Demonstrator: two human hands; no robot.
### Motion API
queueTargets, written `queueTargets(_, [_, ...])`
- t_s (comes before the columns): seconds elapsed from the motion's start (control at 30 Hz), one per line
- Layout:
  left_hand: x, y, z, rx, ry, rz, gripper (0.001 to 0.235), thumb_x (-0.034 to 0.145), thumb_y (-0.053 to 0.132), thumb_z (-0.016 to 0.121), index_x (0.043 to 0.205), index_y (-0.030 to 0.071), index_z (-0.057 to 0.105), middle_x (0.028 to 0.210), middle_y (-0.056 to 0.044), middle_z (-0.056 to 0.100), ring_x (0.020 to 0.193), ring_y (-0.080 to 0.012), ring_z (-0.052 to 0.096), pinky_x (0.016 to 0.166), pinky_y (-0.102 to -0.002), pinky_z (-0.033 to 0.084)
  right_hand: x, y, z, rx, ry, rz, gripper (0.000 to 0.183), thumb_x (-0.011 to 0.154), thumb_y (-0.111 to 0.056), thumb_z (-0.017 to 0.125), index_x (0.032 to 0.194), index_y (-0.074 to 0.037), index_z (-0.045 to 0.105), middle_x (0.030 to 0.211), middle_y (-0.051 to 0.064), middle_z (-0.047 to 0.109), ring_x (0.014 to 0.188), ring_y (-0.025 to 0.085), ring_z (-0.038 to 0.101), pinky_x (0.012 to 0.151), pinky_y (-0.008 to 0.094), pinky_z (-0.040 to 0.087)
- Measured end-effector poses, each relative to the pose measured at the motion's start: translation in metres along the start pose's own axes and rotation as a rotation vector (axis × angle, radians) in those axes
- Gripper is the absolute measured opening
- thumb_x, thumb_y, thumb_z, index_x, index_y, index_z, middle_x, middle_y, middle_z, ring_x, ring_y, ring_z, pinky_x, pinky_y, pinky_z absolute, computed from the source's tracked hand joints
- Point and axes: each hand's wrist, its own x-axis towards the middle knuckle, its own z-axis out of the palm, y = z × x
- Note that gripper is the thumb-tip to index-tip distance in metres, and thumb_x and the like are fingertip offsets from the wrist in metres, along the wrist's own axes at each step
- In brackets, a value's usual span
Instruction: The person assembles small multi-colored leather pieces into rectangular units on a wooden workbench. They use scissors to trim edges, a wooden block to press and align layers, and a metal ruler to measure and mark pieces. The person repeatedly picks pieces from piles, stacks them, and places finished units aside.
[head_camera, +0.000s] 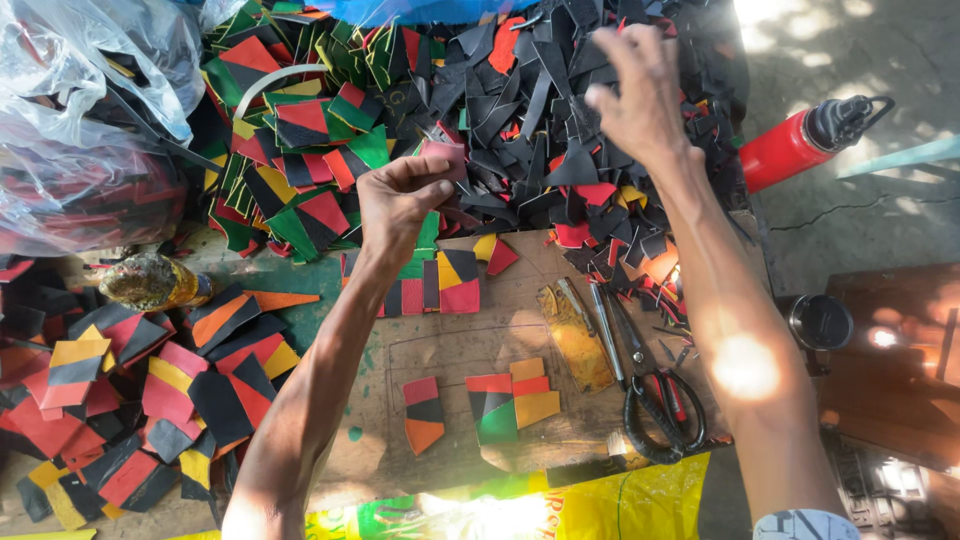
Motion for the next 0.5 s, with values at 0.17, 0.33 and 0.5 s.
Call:
queueTargets(0.17, [-0.007, 0.012, -0.014, 0.281, -0.039, 0.161, 0.039, 0.082, -0.012, 0.071, 0.12, -0.004, 0.068, 0.111, -0.006, 0.073, 0.102, -0.0132, 0.069, 0.093, -0.027, 0.057, -0.009, 0.008, -0.008, -0.152, -0.276, 0.129, 0.054, 0.086, -0.006, 0.082, 0.137, -0.016, 0.067, 0.128, 0.014, 0.058, 0.119, 0.04, 0.054, 0.104, 0.047, 0.046])
queueTargets(0.33, [-0.013, 0.013, -0.015, 0.362, -0.049, 0.19, 0.051, 0.078, -0.01, 0.074, 0.127, -0.003, 0.064, 0.123, -0.008, 0.068, 0.111, -0.0143, 0.068, 0.101, -0.027, 0.055, -0.031, -0.036, 0.0, -0.155, -0.222, 0.011, 0.095, 0.07, -0.031, 0.093, 0.152, -0.017, 0.045, 0.154, 0.023, 0.033, 0.142, 0.049, 0.029, 0.114, 0.066, 0.032])
queueTargets(0.5, [-0.019, 0.013, -0.013, 0.462, -0.02, 0.157, 0.052, 0.076, -0.01, 0.076, 0.126, -0.001, 0.068, 0.122, -0.006, 0.07, 0.108, -0.0136, 0.069, 0.095, -0.027, 0.055, -0.05, -0.065, 0.041, -0.235, -0.402, 0.013, 0.134, 0.051, -0.044, 0.097, 0.162, -0.021, 0.025, 0.163, 0.029, 0.002, 0.148, 0.058, 0.0, 0.101, 0.09, 0.01])
